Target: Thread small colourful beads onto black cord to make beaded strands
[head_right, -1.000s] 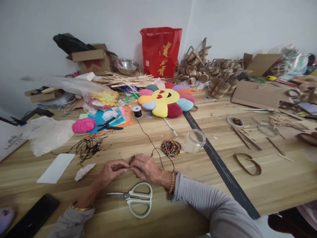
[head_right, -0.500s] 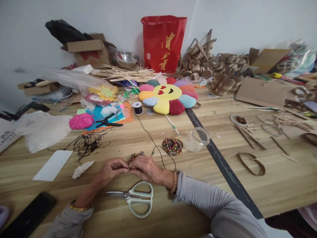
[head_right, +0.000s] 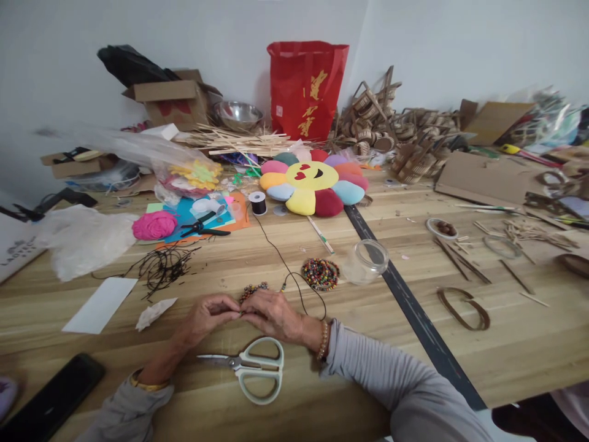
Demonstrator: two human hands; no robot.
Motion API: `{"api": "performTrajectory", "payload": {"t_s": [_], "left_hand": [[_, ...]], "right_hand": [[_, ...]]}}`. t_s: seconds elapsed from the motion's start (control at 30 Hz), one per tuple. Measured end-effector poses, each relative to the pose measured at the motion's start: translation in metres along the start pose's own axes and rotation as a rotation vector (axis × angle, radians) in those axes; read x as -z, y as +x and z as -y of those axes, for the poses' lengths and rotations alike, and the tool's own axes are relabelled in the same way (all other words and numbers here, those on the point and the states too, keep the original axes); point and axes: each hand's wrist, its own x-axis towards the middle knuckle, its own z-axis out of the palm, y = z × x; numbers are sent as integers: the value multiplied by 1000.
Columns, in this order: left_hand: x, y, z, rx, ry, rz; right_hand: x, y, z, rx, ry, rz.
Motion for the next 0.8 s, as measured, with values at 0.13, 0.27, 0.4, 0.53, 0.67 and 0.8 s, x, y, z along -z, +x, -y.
{"api": "performTrajectory", "payload": {"t_s": [0.13,0.27,0.4,0.53,0.67,0.8], "left_hand": [[0,-1,0,-1,-19,-1],[-1,-2,-2,-9,-14,-3],[-1,-2,-1,-23,-2,-8],[0,-1,-1,-82,5,12],[-1,0,-1,-135,-19,61],[-2,-1,0,-90,-23,73]], "right_hand": [[-1,-2,-1,-14,-8,-10],[-3,-3,-2,-5,-18,-7],[-4,-3,-3,-13,-30,9],[-4,-3,-3,-11,-35,18],[-3,-3,-2,-10,-27,25],[-3,-4,-2,-15,-37,57]]}}
